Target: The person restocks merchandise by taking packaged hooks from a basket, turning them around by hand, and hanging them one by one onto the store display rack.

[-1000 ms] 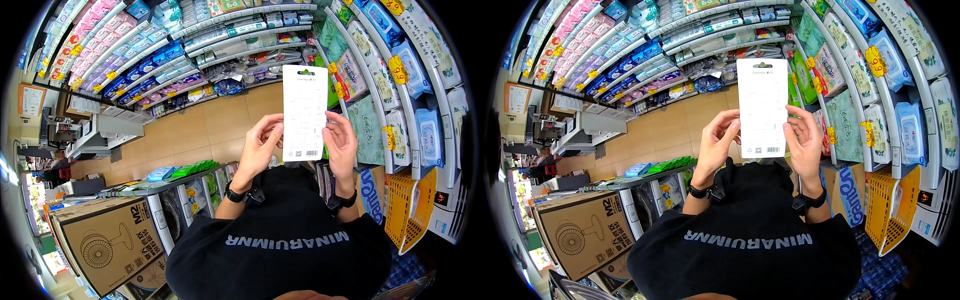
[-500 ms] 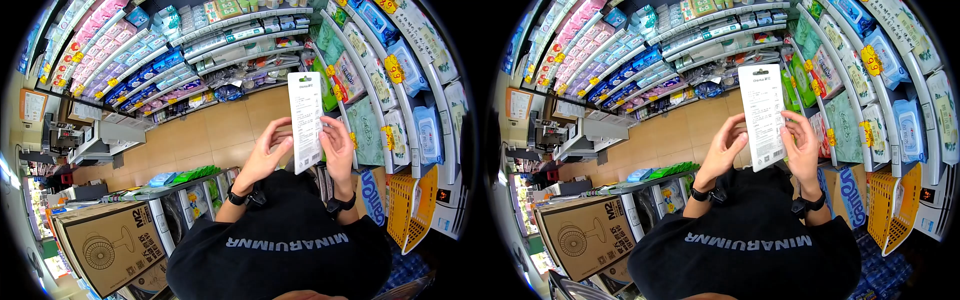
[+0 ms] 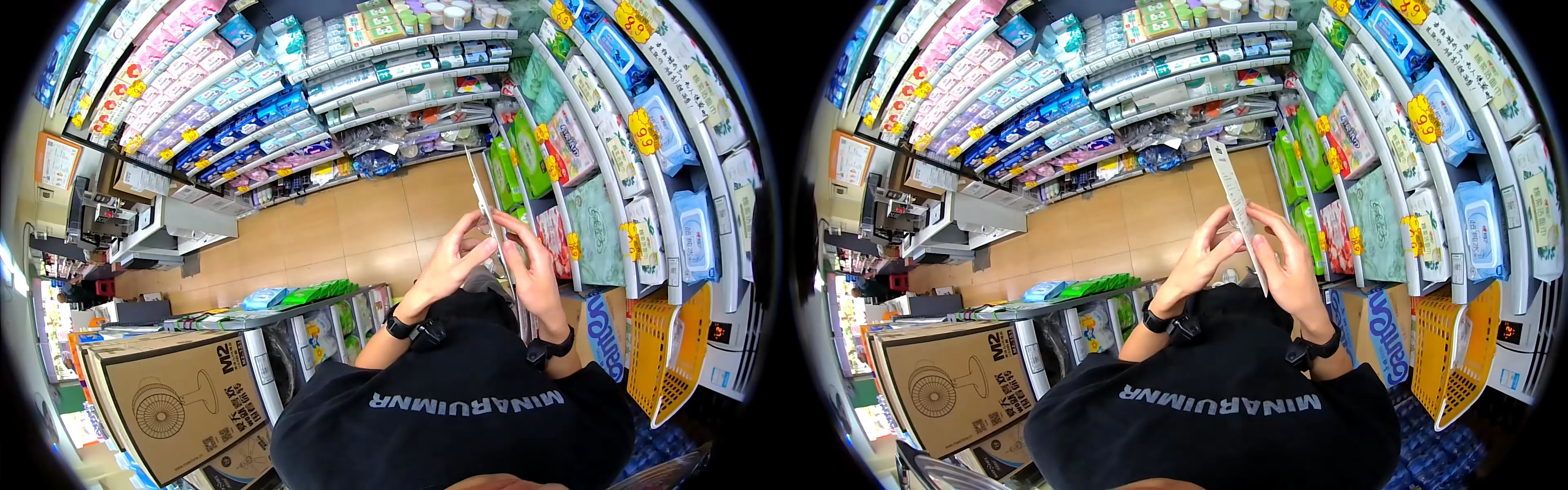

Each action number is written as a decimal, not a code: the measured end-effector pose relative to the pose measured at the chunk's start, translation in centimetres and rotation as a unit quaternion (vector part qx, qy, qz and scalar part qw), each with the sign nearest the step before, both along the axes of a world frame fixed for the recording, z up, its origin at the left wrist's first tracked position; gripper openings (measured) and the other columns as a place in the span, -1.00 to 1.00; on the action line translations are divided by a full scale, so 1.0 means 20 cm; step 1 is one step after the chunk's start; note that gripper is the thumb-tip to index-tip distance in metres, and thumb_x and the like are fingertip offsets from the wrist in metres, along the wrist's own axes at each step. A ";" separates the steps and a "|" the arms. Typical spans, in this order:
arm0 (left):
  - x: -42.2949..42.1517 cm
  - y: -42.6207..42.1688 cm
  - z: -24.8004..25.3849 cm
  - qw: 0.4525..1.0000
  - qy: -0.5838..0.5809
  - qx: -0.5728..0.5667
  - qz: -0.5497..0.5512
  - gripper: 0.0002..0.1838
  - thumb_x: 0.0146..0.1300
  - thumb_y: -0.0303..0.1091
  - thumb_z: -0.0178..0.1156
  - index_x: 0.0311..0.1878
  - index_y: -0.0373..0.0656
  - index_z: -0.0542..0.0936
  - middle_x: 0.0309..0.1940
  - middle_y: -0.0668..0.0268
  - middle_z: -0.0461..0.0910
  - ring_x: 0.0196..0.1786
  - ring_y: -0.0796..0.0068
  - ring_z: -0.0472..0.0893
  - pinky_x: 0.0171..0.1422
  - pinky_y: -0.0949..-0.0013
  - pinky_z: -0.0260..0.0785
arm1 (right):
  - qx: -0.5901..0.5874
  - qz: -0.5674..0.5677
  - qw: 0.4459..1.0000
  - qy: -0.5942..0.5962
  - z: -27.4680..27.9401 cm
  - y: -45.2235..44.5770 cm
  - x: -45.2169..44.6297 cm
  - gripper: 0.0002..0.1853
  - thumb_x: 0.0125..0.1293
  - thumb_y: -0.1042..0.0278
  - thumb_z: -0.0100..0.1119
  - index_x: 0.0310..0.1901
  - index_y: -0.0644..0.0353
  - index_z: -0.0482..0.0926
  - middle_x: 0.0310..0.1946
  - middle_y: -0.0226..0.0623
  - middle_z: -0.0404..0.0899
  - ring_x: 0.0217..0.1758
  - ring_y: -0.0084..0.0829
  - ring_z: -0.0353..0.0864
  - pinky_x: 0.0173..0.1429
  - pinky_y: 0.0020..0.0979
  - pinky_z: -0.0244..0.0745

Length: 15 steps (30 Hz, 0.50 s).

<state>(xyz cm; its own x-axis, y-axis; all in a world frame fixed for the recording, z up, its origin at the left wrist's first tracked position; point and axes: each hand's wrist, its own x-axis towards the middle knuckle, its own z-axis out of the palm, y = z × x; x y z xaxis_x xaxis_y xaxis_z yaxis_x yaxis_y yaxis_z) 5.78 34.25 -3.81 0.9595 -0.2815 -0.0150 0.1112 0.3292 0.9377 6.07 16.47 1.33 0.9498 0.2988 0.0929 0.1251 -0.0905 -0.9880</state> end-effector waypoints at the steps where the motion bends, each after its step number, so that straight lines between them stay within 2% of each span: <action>1: 0.00 0.00 0.00 1.000 -0.001 0.016 0.016 -0.24 0.47 -0.10 0.30 0.53 -0.34 0.25 0.44 -0.04 0.38 0.16 0.32 0.68 0.22 0.27 0.54 | -0.047 0.001 0.998 -0.045 0.02 -0.01 0.00 -0.63 0.55 0.45 0.05 0.30 0.38 0.51 0.32 -0.07 0.53 0.34 -0.29 0.57 0.39 -0.30 0.45; 2: 0.00 0.01 0.00 1.000 -0.002 0.016 0.017 -0.24 0.47 -0.10 0.30 0.53 -0.34 0.25 0.44 -0.04 0.38 0.16 0.32 0.68 0.22 0.27 0.54 | -0.094 0.002 0.991 -0.090 0.03 -0.01 0.01 -0.64 0.54 0.43 0.06 0.28 0.37 0.53 0.28 -0.09 0.56 0.28 -0.30 0.60 0.34 -0.31 0.48; 4: 0.00 0.01 0.02 0.996 0.007 0.070 0.057 -0.25 0.41 -0.09 0.38 0.48 -0.31 0.31 0.29 0.02 0.47 -0.04 0.43 0.72 0.04 0.34 0.59 | -0.055 0.003 0.996 -0.068 0.03 0.00 0.00 -0.64 0.53 0.44 0.09 0.27 0.37 0.55 0.23 -0.10 0.58 0.22 -0.33 0.62 0.29 -0.34 0.49; 5: 0.00 0.02 0.05 0.996 0.007 0.069 0.058 -0.25 0.41 -0.09 0.38 0.48 -0.31 0.31 0.29 0.02 0.47 -0.04 0.43 0.72 0.04 0.34 0.59 | -0.016 0.001 0.999 -0.045 0.03 0.00 -0.01 -0.64 0.51 0.45 0.12 0.26 0.37 0.56 0.18 -0.12 0.59 0.15 -0.37 0.64 0.24 -0.37 0.51; 7: 0.00 0.03 0.11 0.992 0.044 0.107 0.050 -0.32 0.40 -0.18 0.39 0.43 -0.30 0.36 0.30 0.12 0.47 0.07 0.44 0.66 0.19 0.33 0.53 | -0.004 -0.004 0.999 -0.034 0.02 0.00 -0.01 -0.64 0.51 0.47 0.14 0.27 0.38 0.55 0.14 -0.14 0.60 0.11 -0.41 0.64 0.22 -0.39 0.51; 12: 0.02 0.04 0.11 0.986 0.013 0.146 0.086 -0.38 0.38 -0.26 0.40 0.38 -0.29 0.41 0.18 0.20 0.54 -0.04 0.53 0.66 0.13 0.38 0.55 | 0.058 -0.049 0.997 0.023 0.00 -0.02 -0.02 -0.63 0.49 0.53 0.17 0.27 0.43 0.51 0.07 -0.17 0.63 0.06 -0.51 0.64 0.19 -0.47 0.51; 15: 0.04 0.06 0.13 0.979 -0.021 0.171 0.110 -0.47 0.44 -0.31 0.32 0.38 -0.30 0.44 0.06 0.26 0.60 -0.05 0.56 0.65 0.12 0.40 0.55 | 0.066 -0.107 0.992 0.015 -0.02 -0.04 0.00 -0.69 0.52 0.55 0.13 0.23 0.45 0.52 -0.01 -0.19 0.67 0.04 -0.52 0.64 0.18 -0.48 0.51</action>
